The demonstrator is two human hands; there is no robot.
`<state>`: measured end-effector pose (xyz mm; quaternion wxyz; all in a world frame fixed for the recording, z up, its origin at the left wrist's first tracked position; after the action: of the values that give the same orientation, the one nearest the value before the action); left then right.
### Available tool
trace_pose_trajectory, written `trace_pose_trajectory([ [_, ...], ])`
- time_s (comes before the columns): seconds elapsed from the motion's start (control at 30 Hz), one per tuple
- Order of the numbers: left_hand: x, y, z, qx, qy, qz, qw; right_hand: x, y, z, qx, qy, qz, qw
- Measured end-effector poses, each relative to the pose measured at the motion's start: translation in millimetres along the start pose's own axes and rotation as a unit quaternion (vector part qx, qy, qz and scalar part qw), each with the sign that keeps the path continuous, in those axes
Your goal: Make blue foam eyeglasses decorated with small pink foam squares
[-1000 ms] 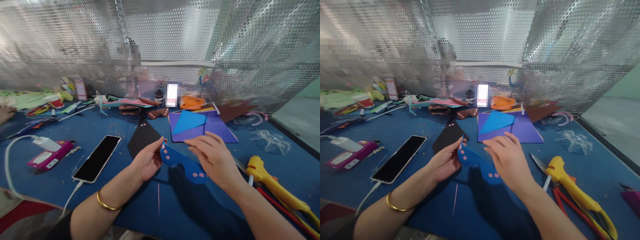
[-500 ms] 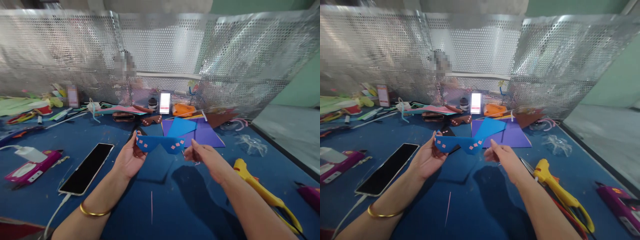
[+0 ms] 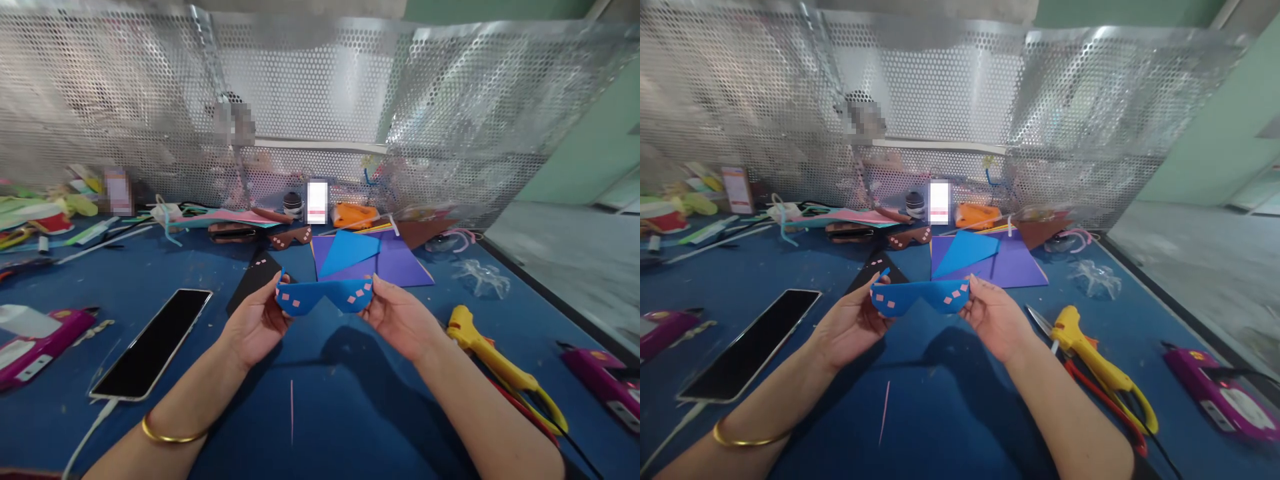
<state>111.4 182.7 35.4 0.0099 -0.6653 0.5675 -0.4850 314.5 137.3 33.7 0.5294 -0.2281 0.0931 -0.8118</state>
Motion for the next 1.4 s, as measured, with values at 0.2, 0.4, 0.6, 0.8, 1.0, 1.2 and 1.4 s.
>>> trace_pose_trajectory([
  [0.2, 4, -2.5, 0, -0.029, 0.003, 0.023, 0.999, -2, 0, 4, 0.012, 0.007, 0.012, 1.000],
  [0.4, 8, -3.6, -5, -0.072, -0.038, 0.044, 0.996, -4, 2, 12, 0.028, 0.015, 0.008, 0.999],
  [0.6, 8, -1.5, -6, -0.133, -0.084, 0.026, 0.987, -7, 9, 8, 0.065, 0.005, -0.014, 0.998],
  [0.8, 4, 2.4, -5, -0.179, -0.101, 0.005, 0.979, -6, 7, 6, 0.121, -0.005, -0.003, 0.993],
  [1.0, -3, 6.5, -6, -0.209, -0.126, -0.008, 0.970, -4, 6, 8, 0.152, 0.007, -0.002, 0.988],
  [1.2, -1, 4.9, -10, -0.238, -0.190, -0.006, 0.953, -8, 9, 9, 0.189, 0.036, -0.018, 0.981],
  [1.4, 0, 4.1, -10, -0.283, -0.225, -0.018, 0.932, -11, 11, 9, 0.210, 0.056, -0.041, 0.975],
])
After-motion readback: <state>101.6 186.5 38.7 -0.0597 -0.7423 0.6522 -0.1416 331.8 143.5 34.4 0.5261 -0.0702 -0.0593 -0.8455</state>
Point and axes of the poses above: each hand's wrist, its own x-axis away from the middle knuckle, its own y-axis out of the back of the hand, z = x × y, the point moved 5 cm from there along -x, towards the middle knuckle, and after that the axes turned 15 degrees about -z, right-handed, at the moved point
